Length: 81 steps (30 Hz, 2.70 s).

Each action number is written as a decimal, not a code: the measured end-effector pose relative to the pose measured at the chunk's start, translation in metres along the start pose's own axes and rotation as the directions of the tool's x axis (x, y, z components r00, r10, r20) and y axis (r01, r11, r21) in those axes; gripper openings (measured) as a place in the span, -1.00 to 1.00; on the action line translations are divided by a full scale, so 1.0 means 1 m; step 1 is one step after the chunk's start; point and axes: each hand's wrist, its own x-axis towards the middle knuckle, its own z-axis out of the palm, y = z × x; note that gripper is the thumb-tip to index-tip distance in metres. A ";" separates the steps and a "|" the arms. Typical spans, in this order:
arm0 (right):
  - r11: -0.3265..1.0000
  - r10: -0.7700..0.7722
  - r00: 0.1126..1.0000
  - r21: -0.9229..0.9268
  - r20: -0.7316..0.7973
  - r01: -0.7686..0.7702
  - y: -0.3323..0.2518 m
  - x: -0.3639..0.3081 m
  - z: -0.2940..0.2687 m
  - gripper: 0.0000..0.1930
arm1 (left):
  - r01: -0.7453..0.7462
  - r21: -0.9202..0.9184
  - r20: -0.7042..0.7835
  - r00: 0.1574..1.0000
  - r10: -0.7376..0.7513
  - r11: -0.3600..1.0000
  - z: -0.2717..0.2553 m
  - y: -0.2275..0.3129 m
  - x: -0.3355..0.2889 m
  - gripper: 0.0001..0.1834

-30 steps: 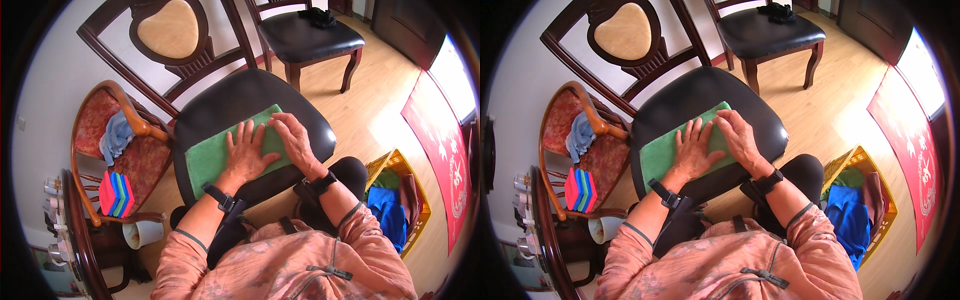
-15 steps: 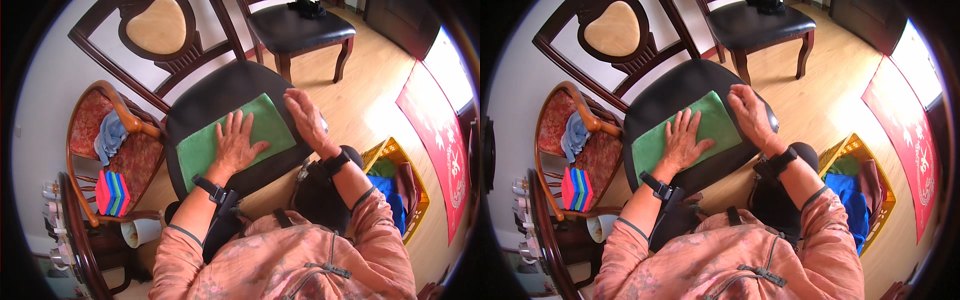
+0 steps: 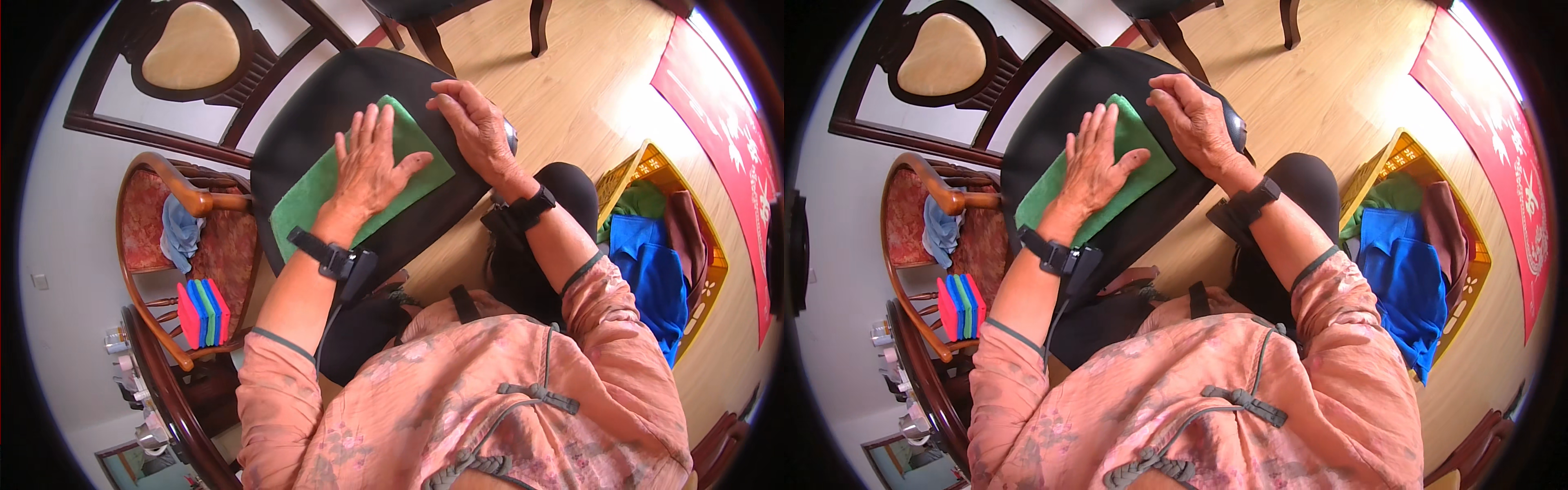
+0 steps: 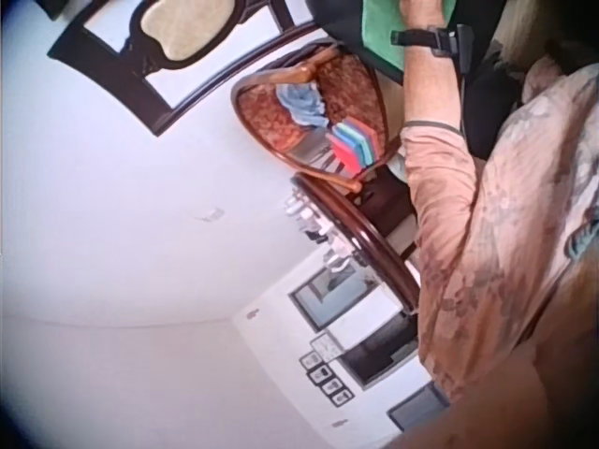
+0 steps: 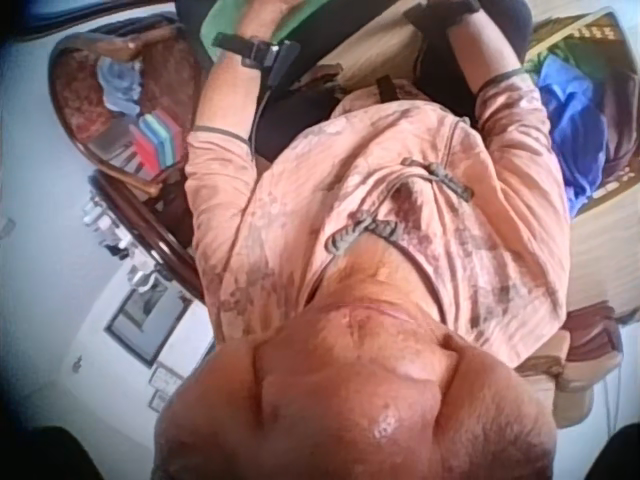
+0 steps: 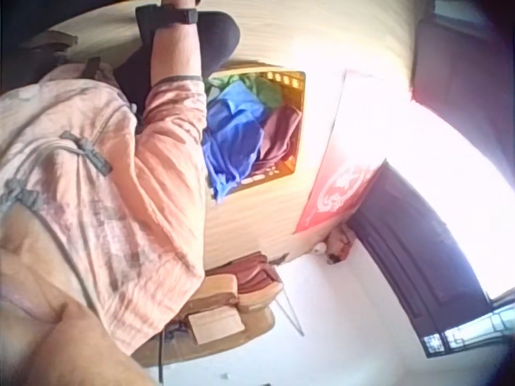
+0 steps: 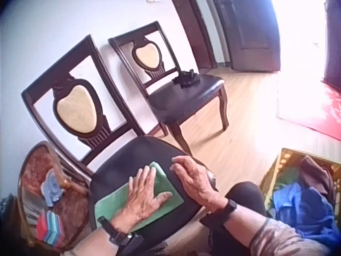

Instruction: The recorder folds several small colorful towels or cloths on a chair seat and then stacks them on another chair.

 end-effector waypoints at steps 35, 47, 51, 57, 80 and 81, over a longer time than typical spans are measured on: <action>0.985 0.027 1.000 0.173 -0.016 -0.024 0.011 0.000 -0.004 -0.71 | -0.091 0.071 0.005 0.996 0.091 0.993 0.034 0.007 0.039 0.02; 0.983 0.019 1.000 0.181 0.004 -0.020 0.009 0.000 -0.003 -0.71 | -0.099 0.086 -0.004 0.995 0.100 0.991 0.033 0.007 0.040 0.01; 0.983 0.003 1.000 0.181 -0.001 -0.003 0.011 0.001 -0.001 -0.73 | -0.074 -0.022 -0.051 0.996 0.073 0.997 0.023 0.009 0.035 0.01; 0.983 0.026 1.000 0.183 -0.006 -0.024 0.009 -0.001 -0.005 -0.75 | -0.201 0.038 -0.079 0.976 0.203 0.979 0.016 0.032 0.004 -0.03; 0.959 0.120 0.993 0.255 0.014 -0.120 0.018 0.002 0.001 -0.74 | -0.160 -0.089 -0.127 0.981 0.148 0.983 0.023 0.035 -0.010 0.06; 0.958 0.112 0.993 0.261 0.034 -0.117 0.019 0.002 0.002 -0.74 | -0.143 -0.083 -0.139 0.982 0.131 0.986 0.021 0.032 -0.014 0.06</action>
